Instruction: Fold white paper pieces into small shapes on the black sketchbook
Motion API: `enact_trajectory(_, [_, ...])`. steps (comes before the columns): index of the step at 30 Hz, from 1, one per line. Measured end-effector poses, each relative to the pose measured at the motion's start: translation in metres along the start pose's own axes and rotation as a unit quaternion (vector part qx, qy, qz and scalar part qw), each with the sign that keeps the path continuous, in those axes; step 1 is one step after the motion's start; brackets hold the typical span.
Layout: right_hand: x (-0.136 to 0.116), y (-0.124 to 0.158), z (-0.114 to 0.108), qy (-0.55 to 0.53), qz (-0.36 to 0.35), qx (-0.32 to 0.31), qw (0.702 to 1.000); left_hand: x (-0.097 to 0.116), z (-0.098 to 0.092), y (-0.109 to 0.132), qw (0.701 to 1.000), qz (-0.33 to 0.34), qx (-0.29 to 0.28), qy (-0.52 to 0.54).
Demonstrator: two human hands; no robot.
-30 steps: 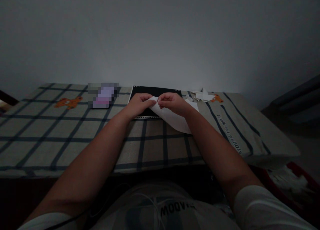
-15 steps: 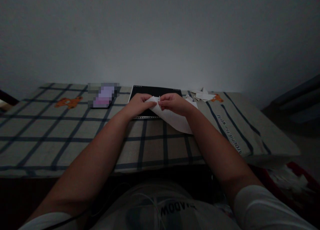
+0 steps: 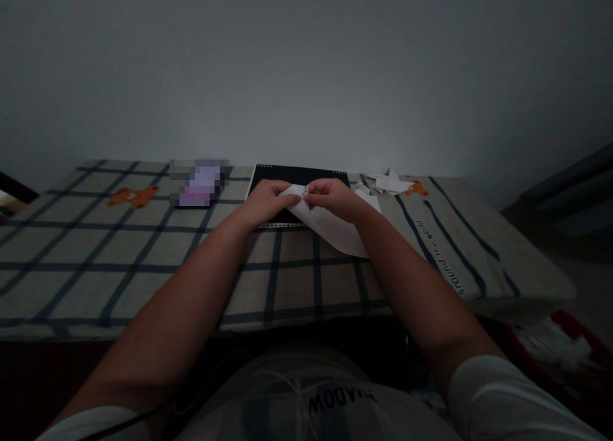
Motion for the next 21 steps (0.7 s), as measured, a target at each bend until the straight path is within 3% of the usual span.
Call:
enact_trajectory(8, [0.007, 0.005, 0.009, -0.079, 0.076, -0.021, 0.994, -0.001, -0.003, -0.003, 1.000, -0.008, 0.005, -0.006])
enact_trajectory(21, [0.006, 0.005, 0.010, -0.070, 0.060, -0.036, 0.995, 0.003, -0.002, 0.002, 1.000, -0.011, -0.013, -0.005])
Point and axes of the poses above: each hand's wrist, its own y-axis away from the middle knuckle, its own z-axis out of the palm, x = y × z, the point moved 10 cm from there along -y, towards the middle knuckle, and after that the axes turned 13 degrees about -z, right-handed, at the moved point
